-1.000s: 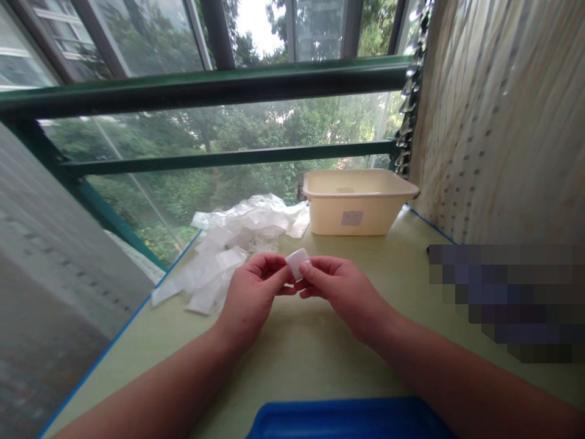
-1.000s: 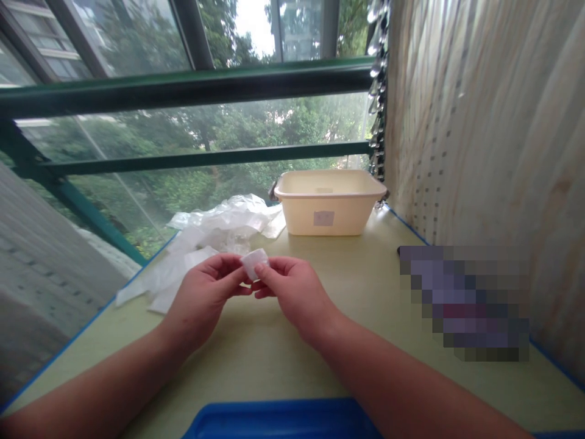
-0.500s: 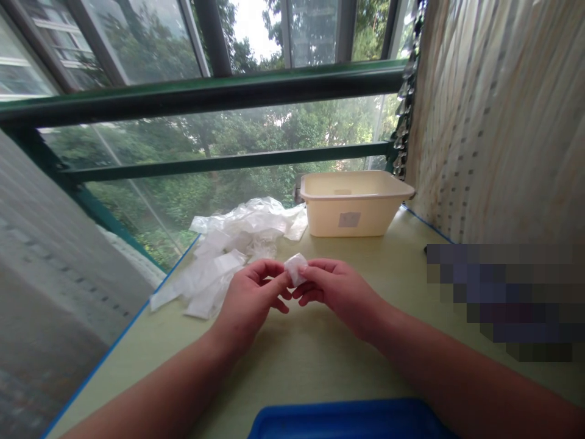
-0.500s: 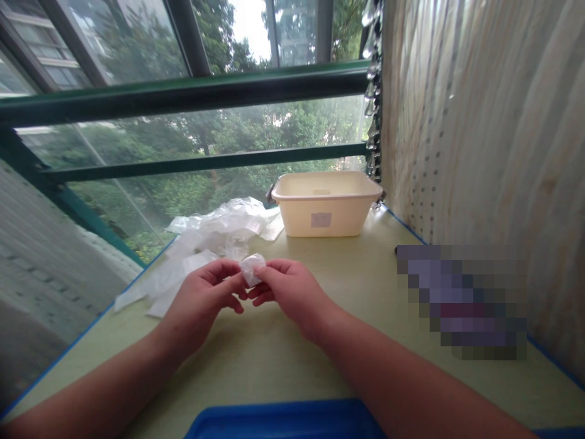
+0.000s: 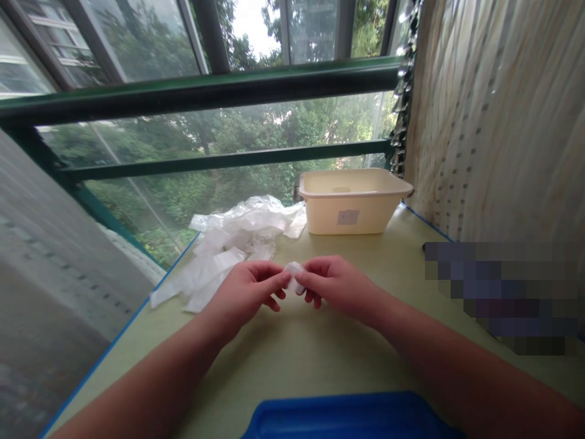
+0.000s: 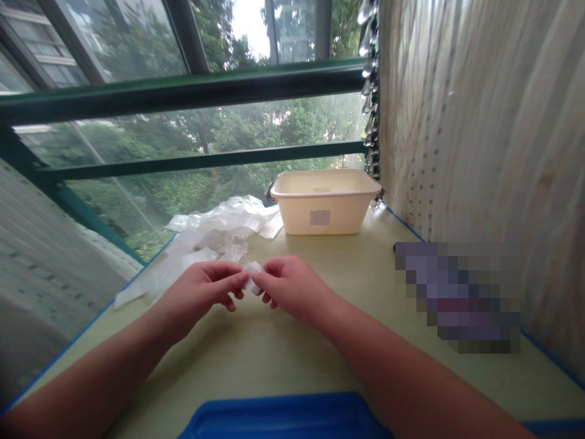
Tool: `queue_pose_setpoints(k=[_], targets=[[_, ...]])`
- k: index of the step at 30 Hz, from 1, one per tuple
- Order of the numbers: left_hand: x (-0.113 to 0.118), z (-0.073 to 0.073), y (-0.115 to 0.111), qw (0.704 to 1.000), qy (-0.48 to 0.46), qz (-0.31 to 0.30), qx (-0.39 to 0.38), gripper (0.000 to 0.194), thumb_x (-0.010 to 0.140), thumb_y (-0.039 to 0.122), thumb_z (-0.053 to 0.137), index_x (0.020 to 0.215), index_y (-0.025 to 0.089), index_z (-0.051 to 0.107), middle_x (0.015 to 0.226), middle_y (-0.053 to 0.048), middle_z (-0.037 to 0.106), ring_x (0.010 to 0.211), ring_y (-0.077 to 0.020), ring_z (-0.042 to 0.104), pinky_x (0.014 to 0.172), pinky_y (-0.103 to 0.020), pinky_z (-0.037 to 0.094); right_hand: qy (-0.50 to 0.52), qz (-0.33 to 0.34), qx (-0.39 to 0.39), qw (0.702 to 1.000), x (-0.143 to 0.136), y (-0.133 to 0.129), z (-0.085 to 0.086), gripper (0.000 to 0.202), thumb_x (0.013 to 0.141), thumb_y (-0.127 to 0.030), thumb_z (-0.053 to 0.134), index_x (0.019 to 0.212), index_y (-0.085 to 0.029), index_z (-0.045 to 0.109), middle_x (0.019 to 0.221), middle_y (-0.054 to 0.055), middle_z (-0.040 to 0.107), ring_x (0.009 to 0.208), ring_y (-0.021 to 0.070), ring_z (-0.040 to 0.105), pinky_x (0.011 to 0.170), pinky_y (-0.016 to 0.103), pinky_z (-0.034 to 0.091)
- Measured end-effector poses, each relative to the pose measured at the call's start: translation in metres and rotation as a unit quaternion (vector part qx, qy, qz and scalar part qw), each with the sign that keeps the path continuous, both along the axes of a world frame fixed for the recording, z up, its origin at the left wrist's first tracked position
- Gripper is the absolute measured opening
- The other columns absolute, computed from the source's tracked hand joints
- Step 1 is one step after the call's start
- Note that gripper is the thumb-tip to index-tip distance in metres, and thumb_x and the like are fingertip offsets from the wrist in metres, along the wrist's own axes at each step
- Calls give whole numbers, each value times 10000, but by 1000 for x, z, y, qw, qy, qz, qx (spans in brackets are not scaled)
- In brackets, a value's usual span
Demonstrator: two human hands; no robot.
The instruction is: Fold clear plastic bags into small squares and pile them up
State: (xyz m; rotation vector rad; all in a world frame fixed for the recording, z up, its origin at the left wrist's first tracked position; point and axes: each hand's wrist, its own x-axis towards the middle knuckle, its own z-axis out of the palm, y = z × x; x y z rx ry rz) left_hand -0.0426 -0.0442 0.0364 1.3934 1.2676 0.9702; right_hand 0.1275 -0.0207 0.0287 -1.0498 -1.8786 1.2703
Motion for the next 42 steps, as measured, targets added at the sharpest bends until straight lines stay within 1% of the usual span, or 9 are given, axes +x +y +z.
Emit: queue_pose_setpoints(k=[2, 4, 6, 10, 16, 23, 28, 36, 42], targets=[[1, -3, 1, 999, -28, 27, -18, 259, 654, 361, 671, 761, 125, 676, 645, -48, 611, 575, -119, 535, 457, -192, 458, -56, -53, 127, 989, 2, 0, -1, 249, 764, -386, 544, 845, -167, 633, 693, 39, 618, 587, 129, 539, 541, 249, 419], [3, -7, 1, 998, -44, 52, -19, 265, 654, 370, 671, 747, 122, 670, 650, -44, 614, 567, -110, 535, 464, -191, 458, -98, -90, 259, 957, 2, -1, -2, 293, 724, -373, 596, 951, -188, 613, 824, 55, 625, 693, 156, 548, 628, 275, 418], [6, -9, 1, 997, -51, 56, -13, 269, 661, 375, 665, 747, 120, 669, 655, -44, 620, 575, -111, 540, 480, -196, 465, -129, -87, 319, 935, 1, -3, -5, 320, 717, -371, 607, 981, -192, 602, 899, 68, 613, 776, 177, 546, 692, 292, 411], [9, -12, 0, 997, -53, 50, -14, 265, 654, 357, 675, 766, 117, 669, 664, -45, 618, 592, -114, 534, 482, -199, 469, -154, -82, 316, 933, -2, -2, -11, 238, 747, -328, 569, 931, -182, 605, 861, 55, 603, 766, 165, 541, 674, 272, 409], [9, -12, 0, 996, -60, 59, -39, 277, 630, 360, 694, 755, 114, 662, 681, -55, 628, 596, -117, 548, 468, -196, 469, -143, -73, 312, 936, -4, 1, -14, 224, 719, -269, 583, 924, -178, 592, 874, 50, 589, 779, 160, 532, 675, 261, 411], [7, -15, 2, 989, -76, 66, -113, 304, 647, 383, 684, 789, 116, 651, 770, -88, 656, 620, -134, 592, 439, -184, 464, -131, -67, 304, 941, -3, 3, -19, 179, 722, -234, 583, 894, -193, 613, 865, 42, 571, 756, 148, 531, 682, 263, 416], [4, -17, 5, 989, -62, 59, -121, 334, 636, 383, 700, 822, 110, 656, 790, -96, 661, 699, -163, 622, 472, -179, 477, -148, -51, 305, 939, -3, 5, -20, 134, 736, -222, 565, 850, -200, 633, 872, 33, 561, 740, 135, 531, 685, 257, 421], [2, -19, 6, 987, -81, 58, -126, 253, 680, 325, 679, 802, 106, 650, 813, -100, 676, 671, -137, 630, 504, -167, 474, -186, -34, 354, 916, -3, 2, -17, 234, 729, -267, 570, 940, -172, 609, 920, 54, 561, 813, 160, 533, 737, 268, 427], [4, -16, 4, 987, -71, 52, -135, 243, 688, 330, 670, 798, 114, 648, 813, -102, 678, 695, -154, 637, 494, -174, 477, -217, -38, 365, 904, -2, 0, -15, 180, 726, -255, 555, 879, -178, 609, 904, 48, 572, 831, 165, 527, 732, 265, 420]])
